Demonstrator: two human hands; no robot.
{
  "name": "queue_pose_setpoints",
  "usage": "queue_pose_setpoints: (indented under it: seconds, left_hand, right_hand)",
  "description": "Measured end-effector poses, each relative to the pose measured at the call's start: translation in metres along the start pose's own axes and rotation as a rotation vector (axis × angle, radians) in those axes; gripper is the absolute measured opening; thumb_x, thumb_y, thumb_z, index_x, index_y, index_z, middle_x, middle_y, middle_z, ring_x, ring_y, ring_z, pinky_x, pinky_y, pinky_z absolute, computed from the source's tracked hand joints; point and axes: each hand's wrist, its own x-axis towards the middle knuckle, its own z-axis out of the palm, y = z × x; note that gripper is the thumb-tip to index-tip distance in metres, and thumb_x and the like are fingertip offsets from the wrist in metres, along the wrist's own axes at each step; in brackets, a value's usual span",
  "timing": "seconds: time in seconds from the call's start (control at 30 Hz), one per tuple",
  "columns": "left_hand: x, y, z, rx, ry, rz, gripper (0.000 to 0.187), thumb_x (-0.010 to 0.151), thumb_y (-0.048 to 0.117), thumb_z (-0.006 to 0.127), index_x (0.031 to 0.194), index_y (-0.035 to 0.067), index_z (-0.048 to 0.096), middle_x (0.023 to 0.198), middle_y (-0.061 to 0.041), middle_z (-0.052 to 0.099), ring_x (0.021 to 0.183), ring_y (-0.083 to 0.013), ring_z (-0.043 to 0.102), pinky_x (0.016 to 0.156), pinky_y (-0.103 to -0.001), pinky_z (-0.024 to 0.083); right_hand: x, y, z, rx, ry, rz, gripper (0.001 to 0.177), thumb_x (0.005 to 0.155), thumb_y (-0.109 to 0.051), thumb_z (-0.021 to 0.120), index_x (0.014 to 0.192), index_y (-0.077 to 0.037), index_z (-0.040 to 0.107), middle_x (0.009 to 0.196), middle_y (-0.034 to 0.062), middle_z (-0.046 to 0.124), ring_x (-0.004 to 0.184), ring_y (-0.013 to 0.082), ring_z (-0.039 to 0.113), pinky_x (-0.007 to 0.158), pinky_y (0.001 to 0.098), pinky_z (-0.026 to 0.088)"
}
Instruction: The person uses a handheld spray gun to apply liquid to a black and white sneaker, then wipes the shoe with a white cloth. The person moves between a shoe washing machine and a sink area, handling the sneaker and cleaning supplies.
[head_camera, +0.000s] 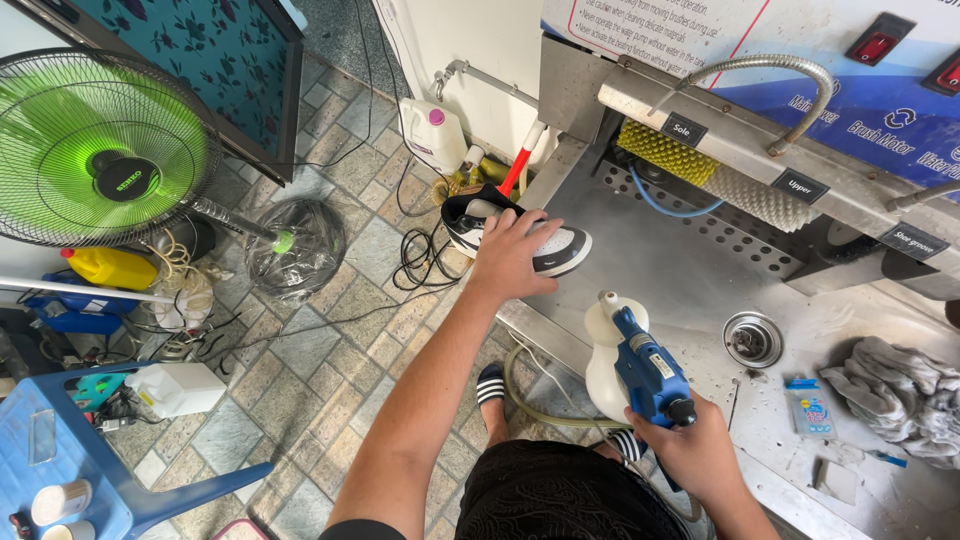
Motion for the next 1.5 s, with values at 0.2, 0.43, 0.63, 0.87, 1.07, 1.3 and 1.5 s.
queue_pose_setpoints:
  seconds: [0.2,0.43,0.63,0.87,1.07,1.3,1.5]
  left_hand:
    - [-0.032,-0.004,-0.002,0.019,-0.054,0.051,0.099,0.047,0.035,0.09,0.139,0.022,0.059,0.144,-0.003,0.051,0.117,-0.0285,0.049,0.099,-0.042,0.035]
    - [-0.093,-0.013,0.023,0.084,0.113,0.149,0.091,0.054,0.022,0.09,0.139,0.022,0.059,0.147,-0.007,0.047,0.126,-0.0299,0.048,0.106,-0.053,0.032]
    - [-0.123,-0.018,0.051,0.044,0.253,0.073,0.092,0.056,0.013,0.085,0.143,0.029,0.059,0.141,-0.009,0.048,0.132,-0.0306,0.049,0.111,-0.053,0.037]
    - [-0.13,-0.036,0.034,-0.205,0.432,-0.025,0.08,0.063,0.008,0.086,0.139,0.017,0.062,0.129,-0.007,0.058,0.12,-0.0313,0.059,0.102,-0.043,0.051]
    - [-0.152,-0.063,0.003,-0.239,0.467,0.062,0.068,0.065,0.002,0.082,0.131,0.011,0.068,0.123,-0.007,0.065,0.114,-0.0274,0.064,0.105,-0.04,0.054]
    - [-0.212,-0.086,-0.029,-0.317,0.59,-0.143,0.055,0.07,-0.007,0.08,0.121,0.009,0.069,0.121,-0.007,0.07,0.12,-0.0277,0.066,0.103,-0.037,0.055]
    - [-0.258,-0.112,-0.055,-0.447,0.723,-0.379,0.052,0.068,-0.012,0.077,0.116,0.005,0.069,0.12,-0.009,0.07,0.118,-0.0289,0.068,0.102,-0.036,0.055]
  right_hand:
    - [0.003,0.032,0.001,0.178,-0.004,0.038,0.02,0.076,-0.013,0.082,0.086,0.003,0.074,0.068,0.0115,0.076,0.062,0.016,0.071,0.062,0.0312,0.056]
    - [0.009,0.065,0.008,0.338,0.065,-0.062,0.02,0.077,-0.007,0.081,0.092,0.004,0.073,0.076,0.0095,0.076,0.066,0.0166,0.072,0.063,0.0308,0.058]
    - [0.019,0.073,0.026,0.417,0.088,-0.122,0.025,0.08,-0.001,0.079,0.101,0.004,0.069,0.083,0.01,0.074,0.072,0.0168,0.072,0.065,0.0309,0.057]
    - [0.029,0.068,0.042,0.263,0.046,-0.186,0.018,0.082,-0.003,0.078,0.098,0.003,0.071,0.082,0.01,0.076,0.073,0.0172,0.074,0.067,0.0313,0.058]
    - [0.045,0.05,0.072,0.333,-0.009,-0.227,0.017,0.087,-0.004,0.074,0.1,0.001,0.066,0.083,0.0079,0.07,0.074,0.017,0.07,0.067,0.0326,0.056]
    - [0.081,0.027,0.129,0.43,-0.11,-0.21,0.012,0.095,-0.003,0.069,0.105,-0.003,0.063,0.093,0.0049,0.066,0.083,0.0155,0.066,0.073,0.0318,0.055]
    - [0.148,-0.017,0.22,0.459,-0.127,-0.357,0.016,0.101,0.0,0.067,0.114,-0.005,0.06,0.099,0.0046,0.065,0.09,0.0142,0.065,0.081,0.0304,0.054]
